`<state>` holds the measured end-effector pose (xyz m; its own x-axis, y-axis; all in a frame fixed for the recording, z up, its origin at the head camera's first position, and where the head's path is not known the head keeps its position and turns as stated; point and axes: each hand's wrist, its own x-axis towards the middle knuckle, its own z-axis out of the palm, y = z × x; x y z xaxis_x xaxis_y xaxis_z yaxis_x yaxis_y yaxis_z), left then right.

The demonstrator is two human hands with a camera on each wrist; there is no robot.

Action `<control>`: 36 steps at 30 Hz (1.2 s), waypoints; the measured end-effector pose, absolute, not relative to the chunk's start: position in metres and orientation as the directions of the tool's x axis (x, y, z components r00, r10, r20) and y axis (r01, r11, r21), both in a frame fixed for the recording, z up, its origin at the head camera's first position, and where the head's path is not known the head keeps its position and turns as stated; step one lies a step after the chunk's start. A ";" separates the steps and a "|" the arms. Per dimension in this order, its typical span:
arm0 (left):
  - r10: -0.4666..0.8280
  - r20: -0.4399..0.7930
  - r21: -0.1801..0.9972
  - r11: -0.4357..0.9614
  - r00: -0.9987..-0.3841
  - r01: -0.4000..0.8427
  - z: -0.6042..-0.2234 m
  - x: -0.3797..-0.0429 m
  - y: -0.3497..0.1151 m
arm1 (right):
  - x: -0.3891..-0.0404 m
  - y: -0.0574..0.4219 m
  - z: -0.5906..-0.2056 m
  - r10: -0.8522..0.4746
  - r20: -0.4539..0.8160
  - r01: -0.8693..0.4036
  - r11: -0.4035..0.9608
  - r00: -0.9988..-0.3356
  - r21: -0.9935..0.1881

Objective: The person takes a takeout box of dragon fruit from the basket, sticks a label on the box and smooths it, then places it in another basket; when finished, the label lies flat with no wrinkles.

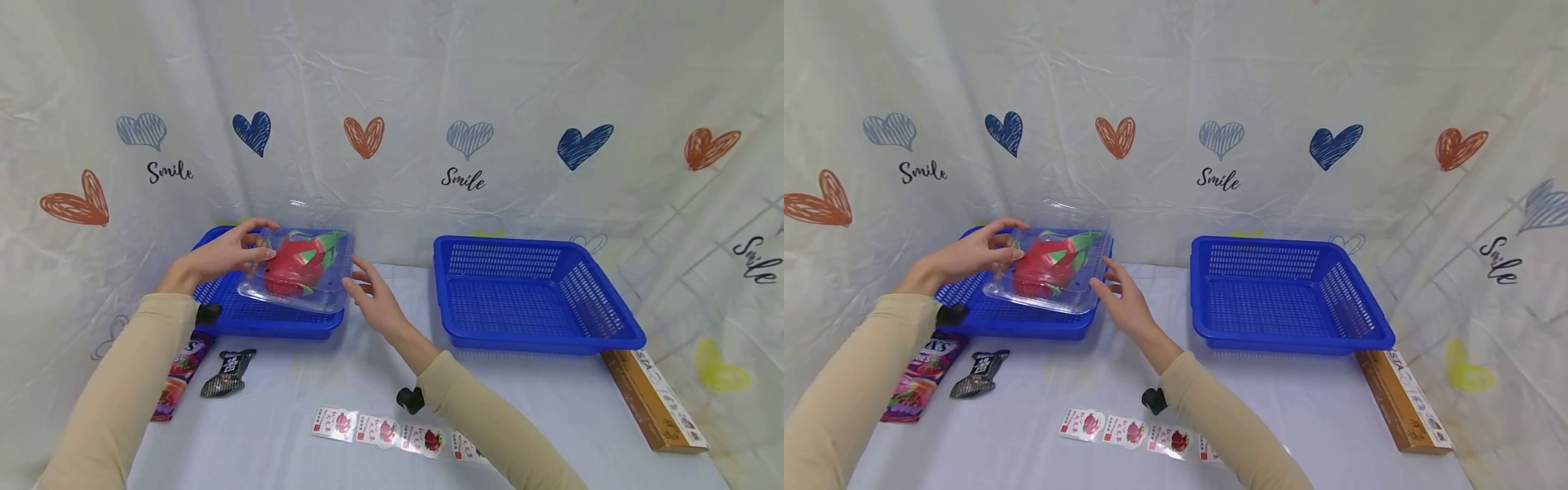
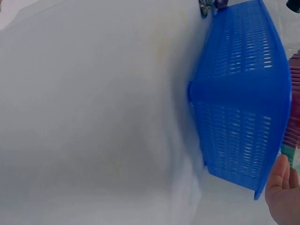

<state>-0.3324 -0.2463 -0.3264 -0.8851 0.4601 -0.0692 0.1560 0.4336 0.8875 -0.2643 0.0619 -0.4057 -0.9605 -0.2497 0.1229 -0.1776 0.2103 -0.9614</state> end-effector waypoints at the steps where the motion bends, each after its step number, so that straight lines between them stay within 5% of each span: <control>1: 0.469 -0.063 0.887 0.431 -0.881 0.166 -0.325 -0.332 -0.244 | -0.264 0.062 -0.403 -0.254 0.125 -0.178 0.199 -0.959 -0.964; 15: 0.475 -0.005 0.882 0.417 -0.880 0.220 -0.314 -0.328 -0.228 | -0.260 0.069 -0.374 -0.186 0.176 -0.196 0.096 -0.967 -0.976; 36: 0.589 -0.013 0.882 0.387 -0.808 0.269 -0.319 -0.318 -0.186 | -0.242 0.105 -0.369 -0.094 0.250 -0.261 0.131 -0.964 -0.956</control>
<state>-0.3182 -0.1858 -0.3189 -0.8079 0.5891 -0.0126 0.2685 0.3870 0.8821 -0.2423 0.1046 -0.3686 -0.9637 -0.0939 0.2500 -0.2609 0.1313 -0.9564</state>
